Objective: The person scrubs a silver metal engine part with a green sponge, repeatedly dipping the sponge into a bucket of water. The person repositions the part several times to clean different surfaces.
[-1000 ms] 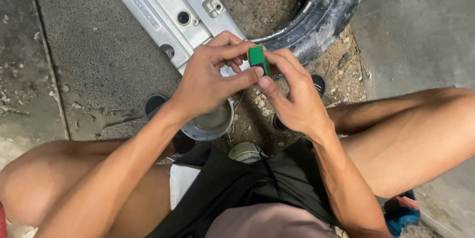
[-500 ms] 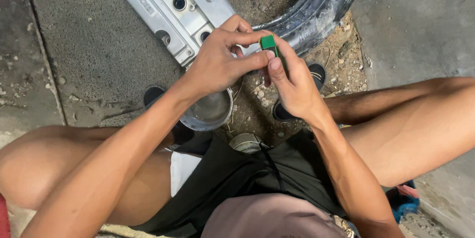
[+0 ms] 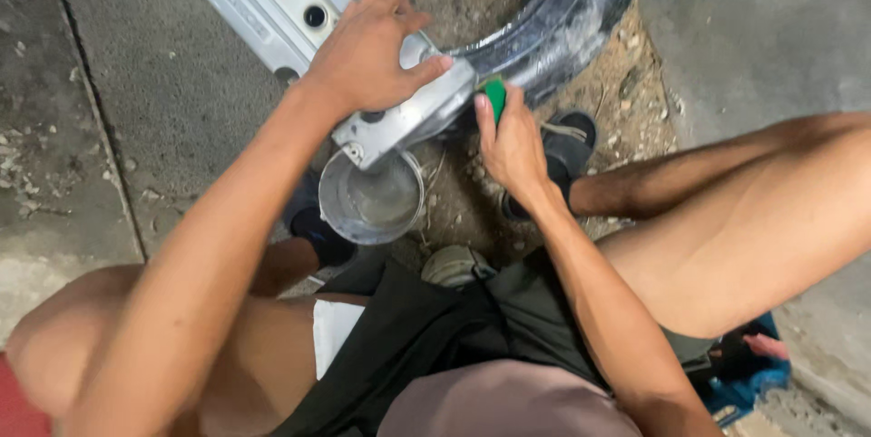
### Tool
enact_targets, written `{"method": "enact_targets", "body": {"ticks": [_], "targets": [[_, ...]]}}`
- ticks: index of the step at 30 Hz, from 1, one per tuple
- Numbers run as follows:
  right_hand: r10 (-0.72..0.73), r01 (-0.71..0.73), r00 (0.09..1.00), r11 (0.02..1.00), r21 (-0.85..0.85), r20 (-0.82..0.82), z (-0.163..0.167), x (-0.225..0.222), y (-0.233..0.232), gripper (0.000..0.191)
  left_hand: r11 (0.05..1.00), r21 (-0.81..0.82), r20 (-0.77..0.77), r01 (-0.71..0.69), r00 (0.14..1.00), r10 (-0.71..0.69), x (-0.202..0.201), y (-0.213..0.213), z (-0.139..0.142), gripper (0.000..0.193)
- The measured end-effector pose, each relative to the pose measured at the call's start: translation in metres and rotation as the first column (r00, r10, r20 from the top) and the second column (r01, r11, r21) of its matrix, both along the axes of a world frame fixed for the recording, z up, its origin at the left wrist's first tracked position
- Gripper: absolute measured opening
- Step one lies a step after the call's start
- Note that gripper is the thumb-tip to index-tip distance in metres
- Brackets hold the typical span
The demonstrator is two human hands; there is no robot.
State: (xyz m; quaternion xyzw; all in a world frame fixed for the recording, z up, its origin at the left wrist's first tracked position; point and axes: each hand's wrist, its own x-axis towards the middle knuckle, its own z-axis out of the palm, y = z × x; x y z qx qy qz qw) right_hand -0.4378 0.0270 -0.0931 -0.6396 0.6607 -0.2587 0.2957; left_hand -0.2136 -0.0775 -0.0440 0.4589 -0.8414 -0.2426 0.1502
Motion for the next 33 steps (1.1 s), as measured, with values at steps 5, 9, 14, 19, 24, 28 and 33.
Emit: {"method": "enact_targets", "body": {"ticks": [5,9,14,19,24,28,33], "targets": [[0.039,-0.039,0.999,0.999,-0.008,-0.018,-0.033,0.003,-0.009,0.042,0.956,-0.238,-0.107,-0.169,0.983,0.147,-0.007,-0.015,-0.043,0.048],[0.047,-0.059,0.989,0.995,-0.079,-0.141,-0.033,0.002,-0.008,0.042,0.946,-0.280,-0.116,-0.162,0.984,0.134,-0.014,-0.009,-0.070,0.031],[0.074,-0.085,0.976,0.995,-0.047,-0.207,-0.026,0.004,-0.007,0.040,0.931,-0.314,-0.186,-0.187,0.974,0.132,-0.014,-0.009,-0.077,0.013],[0.125,-0.133,0.970,0.991,-0.025,-0.207,-0.020,0.003,-0.012,0.044,0.931,-0.282,-0.259,-0.232,0.953,0.159,-0.013,-0.011,-0.070,0.010],[0.030,-0.026,0.984,0.999,0.024,-0.174,-0.018,0.002,-0.011,0.038,0.934,-0.270,-0.271,-0.236,0.949,0.161,-0.015,-0.012,-0.071,0.010],[0.179,-0.202,0.950,0.977,-0.070,-0.255,-0.019,0.005,-0.009,0.043,0.943,-0.225,-0.267,-0.245,0.946,0.182,-0.015,-0.011,-0.076,0.010],[0.099,-0.089,0.975,0.994,0.061,-0.199,-0.020,0.007,-0.008,0.044,0.927,-0.273,-0.280,-0.259,0.943,0.181,-0.015,-0.010,-0.077,0.009]]}}
